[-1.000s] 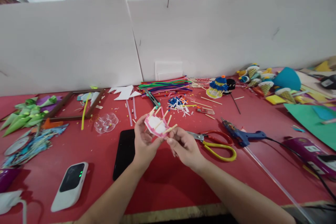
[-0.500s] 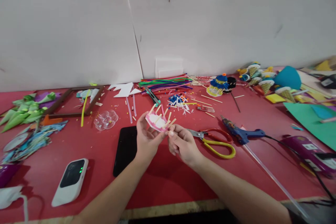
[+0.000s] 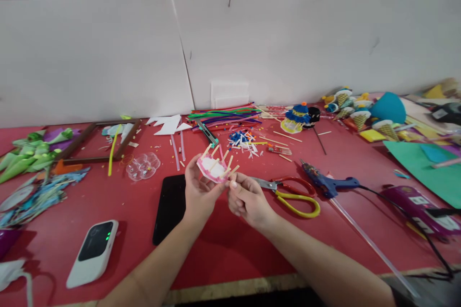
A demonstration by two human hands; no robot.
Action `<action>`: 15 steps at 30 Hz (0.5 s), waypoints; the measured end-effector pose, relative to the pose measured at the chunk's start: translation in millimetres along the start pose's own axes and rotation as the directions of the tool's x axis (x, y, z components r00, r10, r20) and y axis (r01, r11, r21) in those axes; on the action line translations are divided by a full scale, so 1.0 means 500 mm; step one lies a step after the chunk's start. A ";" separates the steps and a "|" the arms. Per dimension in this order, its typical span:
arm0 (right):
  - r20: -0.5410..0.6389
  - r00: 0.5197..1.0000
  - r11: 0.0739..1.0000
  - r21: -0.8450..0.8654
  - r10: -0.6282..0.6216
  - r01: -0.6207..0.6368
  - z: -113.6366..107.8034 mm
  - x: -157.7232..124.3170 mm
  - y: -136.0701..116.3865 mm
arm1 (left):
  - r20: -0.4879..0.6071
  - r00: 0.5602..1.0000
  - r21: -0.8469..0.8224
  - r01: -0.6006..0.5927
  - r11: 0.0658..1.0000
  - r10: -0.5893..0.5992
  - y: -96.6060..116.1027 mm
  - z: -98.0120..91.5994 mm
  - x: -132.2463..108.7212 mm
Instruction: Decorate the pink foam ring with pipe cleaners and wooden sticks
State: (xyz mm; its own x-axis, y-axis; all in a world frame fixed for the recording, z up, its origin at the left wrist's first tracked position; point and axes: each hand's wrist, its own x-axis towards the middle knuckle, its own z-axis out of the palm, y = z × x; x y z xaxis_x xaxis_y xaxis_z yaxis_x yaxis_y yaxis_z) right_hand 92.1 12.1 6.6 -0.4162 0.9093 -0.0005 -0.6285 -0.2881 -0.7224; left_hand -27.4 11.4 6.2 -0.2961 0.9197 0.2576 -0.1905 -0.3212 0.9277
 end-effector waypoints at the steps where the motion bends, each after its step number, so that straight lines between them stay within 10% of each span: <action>1: -0.004 1.000 1.000 0.005 0.008 -0.008 0.001 0.000 -0.002 | -0.002 1.000 0.011 -0.001 1.000 0.001 0.000 -0.001 0.000; 15: -0.010 0.995 0.986 0.133 0.099 -0.097 -0.005 0.003 -0.034 | -0.135 0.990 0.063 -0.019 0.998 0.027 0.007 -0.012 0.017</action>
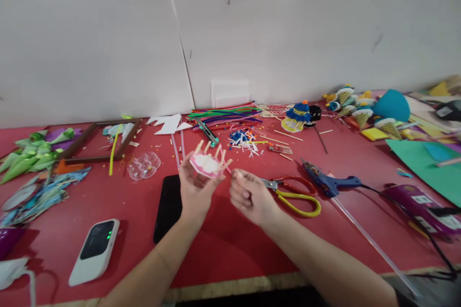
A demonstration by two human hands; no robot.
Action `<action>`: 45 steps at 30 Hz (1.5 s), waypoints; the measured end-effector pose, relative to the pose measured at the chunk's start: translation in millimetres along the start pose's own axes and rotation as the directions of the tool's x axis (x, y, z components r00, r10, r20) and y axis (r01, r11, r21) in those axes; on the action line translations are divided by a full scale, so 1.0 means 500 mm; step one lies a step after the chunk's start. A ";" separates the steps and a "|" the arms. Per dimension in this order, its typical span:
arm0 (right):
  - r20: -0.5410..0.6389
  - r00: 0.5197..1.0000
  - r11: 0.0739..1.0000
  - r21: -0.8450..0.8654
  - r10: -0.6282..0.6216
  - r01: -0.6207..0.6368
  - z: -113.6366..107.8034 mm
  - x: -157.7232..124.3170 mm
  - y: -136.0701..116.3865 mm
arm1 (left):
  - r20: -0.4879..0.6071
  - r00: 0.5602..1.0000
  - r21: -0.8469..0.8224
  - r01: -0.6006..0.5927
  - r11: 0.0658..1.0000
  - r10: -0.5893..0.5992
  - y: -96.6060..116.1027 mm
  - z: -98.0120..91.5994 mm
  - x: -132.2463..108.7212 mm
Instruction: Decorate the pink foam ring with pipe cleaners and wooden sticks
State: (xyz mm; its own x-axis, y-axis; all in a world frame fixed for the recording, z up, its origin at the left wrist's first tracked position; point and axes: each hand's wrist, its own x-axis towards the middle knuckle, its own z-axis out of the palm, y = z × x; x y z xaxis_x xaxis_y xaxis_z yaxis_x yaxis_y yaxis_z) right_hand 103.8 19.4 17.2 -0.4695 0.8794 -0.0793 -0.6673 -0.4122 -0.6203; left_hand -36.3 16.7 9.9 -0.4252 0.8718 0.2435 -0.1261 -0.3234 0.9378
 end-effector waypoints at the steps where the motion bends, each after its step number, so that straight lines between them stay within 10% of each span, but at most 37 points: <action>1: -0.034 0.999 1.000 0.006 -0.023 0.023 -0.006 0.004 -0.012 | -0.054 0.999 -0.024 0.006 1.000 -0.008 0.002 -0.003 0.008; 7: -0.262 0.897 0.918 -0.276 -0.357 0.284 -0.047 0.034 -0.059 | 0.026 0.975 -0.289 0.221 0.932 -0.223 0.013 -0.013 0.029; 12: -0.302 0.814 0.823 -0.462 -0.496 0.331 -0.053 0.031 -0.055 | 0.331 0.827 -0.365 0.556 0.747 -0.454 0.021 -0.015 0.018; 17: -0.280 0.625 0.489 -0.852 -0.728 0.188 -0.062 0.023 -0.063 | 0.468 0.704 -0.267 0.689 0.674 -0.534 0.030 -0.017 0.011; 22: -0.095 0.635 0.198 -0.976 -0.767 0.093 -0.083 0.033 -0.096 | 0.567 0.627 -0.218 0.739 0.637 -0.534 0.033 -0.014 0.010; 28: 0.361 0.648 -0.181 -0.927 -0.671 0.330 -0.024 0.017 -0.166 | 0.677 0.463 -0.130 0.840 0.527 -0.572 0.052 -0.016 0.010; 33: 0.760 0.594 -0.494 -0.636 -0.266 0.593 0.078 0.011 -0.222 | 0.796 0.275 0.015 0.881 0.472 -0.539 0.047 -0.027 0.000; 38: 0.774 0.593 -0.501 -0.431 0.223 0.751 0.139 0.030 -0.232 | 0.809 0.178 0.112 0.889 0.444 -0.561 0.027 -0.040 -0.008; 45: 0.694 0.575 -0.499 -0.347 0.433 0.794 0.171 0.037 -0.221 | 0.849 0.153 0.128 0.869 0.478 -0.506 0.010 -0.048 -0.012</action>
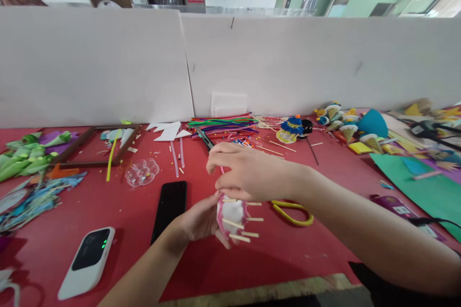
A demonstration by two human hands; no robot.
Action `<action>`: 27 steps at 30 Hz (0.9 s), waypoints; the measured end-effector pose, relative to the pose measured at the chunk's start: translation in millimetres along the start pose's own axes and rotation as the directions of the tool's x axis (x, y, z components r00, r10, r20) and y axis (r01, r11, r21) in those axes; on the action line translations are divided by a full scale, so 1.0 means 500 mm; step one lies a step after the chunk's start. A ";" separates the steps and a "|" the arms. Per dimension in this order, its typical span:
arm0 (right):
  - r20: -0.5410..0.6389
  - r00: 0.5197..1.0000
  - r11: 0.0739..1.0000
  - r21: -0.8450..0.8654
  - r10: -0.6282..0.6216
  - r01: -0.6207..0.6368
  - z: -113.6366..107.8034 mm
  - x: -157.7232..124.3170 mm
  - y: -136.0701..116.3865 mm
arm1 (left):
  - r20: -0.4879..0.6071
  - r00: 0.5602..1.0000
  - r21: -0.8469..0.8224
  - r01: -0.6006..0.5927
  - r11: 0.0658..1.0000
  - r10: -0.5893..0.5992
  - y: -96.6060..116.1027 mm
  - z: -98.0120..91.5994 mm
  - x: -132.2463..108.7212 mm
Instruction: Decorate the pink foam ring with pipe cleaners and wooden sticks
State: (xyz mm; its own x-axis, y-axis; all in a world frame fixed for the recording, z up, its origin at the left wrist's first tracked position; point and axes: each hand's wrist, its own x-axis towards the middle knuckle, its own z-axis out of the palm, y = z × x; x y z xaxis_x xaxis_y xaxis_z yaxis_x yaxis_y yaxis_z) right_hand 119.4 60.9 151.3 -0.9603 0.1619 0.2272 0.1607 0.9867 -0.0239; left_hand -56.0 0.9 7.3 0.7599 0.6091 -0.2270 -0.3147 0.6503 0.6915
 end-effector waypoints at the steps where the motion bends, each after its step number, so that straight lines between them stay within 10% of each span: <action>1: 0.022 1.000 1.000 -0.010 -0.002 0.003 -0.001 0.002 0.000 | 0.015 1.000 -0.003 0.000 1.000 0.000 0.000 0.000 0.000; 9: 0.102 0.993 0.997 0.053 -0.056 0.050 0.004 0.019 0.009 | 0.039 0.999 -0.018 0.023 1.000 -0.022 0.000 0.003 -0.006; 20: 0.250 0.962 0.910 0.364 0.109 -0.198 0.008 0.029 0.017 | 0.000 0.998 0.078 -0.059 0.995 0.059 0.010 0.020 -0.002; 27: 0.003 0.957 0.942 0.178 0.289 -0.285 -0.009 0.021 0.070 | -0.029 0.994 0.081 -0.098 0.992 0.101 0.019 0.029 -0.005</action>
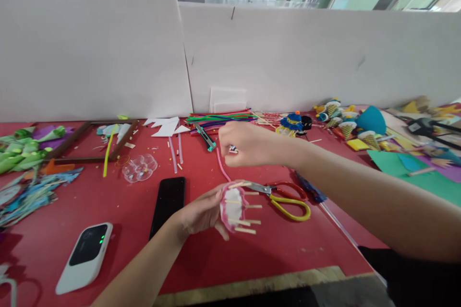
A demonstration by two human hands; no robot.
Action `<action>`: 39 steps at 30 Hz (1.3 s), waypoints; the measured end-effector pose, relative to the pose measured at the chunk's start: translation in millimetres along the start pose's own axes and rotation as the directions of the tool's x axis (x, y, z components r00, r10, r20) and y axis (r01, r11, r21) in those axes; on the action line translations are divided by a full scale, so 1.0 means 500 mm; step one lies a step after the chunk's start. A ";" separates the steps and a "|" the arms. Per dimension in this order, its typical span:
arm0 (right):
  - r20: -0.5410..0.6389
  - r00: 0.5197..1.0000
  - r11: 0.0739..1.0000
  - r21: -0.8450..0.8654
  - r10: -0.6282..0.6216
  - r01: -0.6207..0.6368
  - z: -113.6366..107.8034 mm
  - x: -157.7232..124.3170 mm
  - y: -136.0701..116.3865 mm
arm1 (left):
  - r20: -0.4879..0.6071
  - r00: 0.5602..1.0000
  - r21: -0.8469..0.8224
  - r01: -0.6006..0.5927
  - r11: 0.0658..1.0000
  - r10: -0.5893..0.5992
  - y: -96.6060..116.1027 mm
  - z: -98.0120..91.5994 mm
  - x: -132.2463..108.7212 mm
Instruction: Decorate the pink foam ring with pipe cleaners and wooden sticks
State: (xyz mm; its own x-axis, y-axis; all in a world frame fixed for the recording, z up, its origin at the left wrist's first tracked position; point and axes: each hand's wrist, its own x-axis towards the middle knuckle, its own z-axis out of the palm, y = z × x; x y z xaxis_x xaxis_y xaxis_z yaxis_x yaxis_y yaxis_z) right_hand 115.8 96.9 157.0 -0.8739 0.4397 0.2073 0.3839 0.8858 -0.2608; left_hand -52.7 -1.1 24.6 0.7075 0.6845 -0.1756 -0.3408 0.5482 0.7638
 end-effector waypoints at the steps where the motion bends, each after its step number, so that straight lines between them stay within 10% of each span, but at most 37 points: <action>1: -0.060 0.998 1.000 -0.016 0.005 -0.006 -0.006 -0.003 0.002 | -0.034 0.998 -0.005 -0.053 0.999 0.053 0.000 0.002 0.002; 4: -0.222 0.975 0.999 -0.048 -0.018 0.008 -0.017 -0.022 -0.013 | -0.194 0.936 0.028 -0.292 0.956 0.292 -0.003 0.006 0.012; 10: -0.412 0.911 0.999 -0.017 0.021 -0.031 0.027 -0.097 -0.100 | -0.395 0.637 0.292 -0.596 0.748 0.662 -0.012 0.002 0.033; 17: -0.559 0.803 0.975 0.188 0.208 -0.122 0.141 -0.153 -0.125 | -0.223 0.328 0.675 -0.628 0.388 0.918 -0.025 -0.007 0.035; 22: -0.617 0.769 0.947 0.316 0.163 0.052 0.201 -0.160 -0.102 | -0.017 0.138 0.833 -0.546 0.091 0.990 -0.020 -0.018 0.031; 39: -0.656 0.750 0.958 0.260 0.081 0.125 0.239 -0.184 -0.078 | 0.038 0.230 0.803 -0.586 0.107 0.972 -0.017 -0.010 0.038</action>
State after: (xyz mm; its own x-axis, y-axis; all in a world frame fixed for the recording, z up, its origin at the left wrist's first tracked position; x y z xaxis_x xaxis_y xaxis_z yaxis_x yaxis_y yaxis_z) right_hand 145.4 4.2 35.5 -0.4292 0.4986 0.7531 0.1811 0.8644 -0.4691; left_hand -39.2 9.7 11.5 -0.1450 0.6722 0.7260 0.0457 -0.7284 0.6836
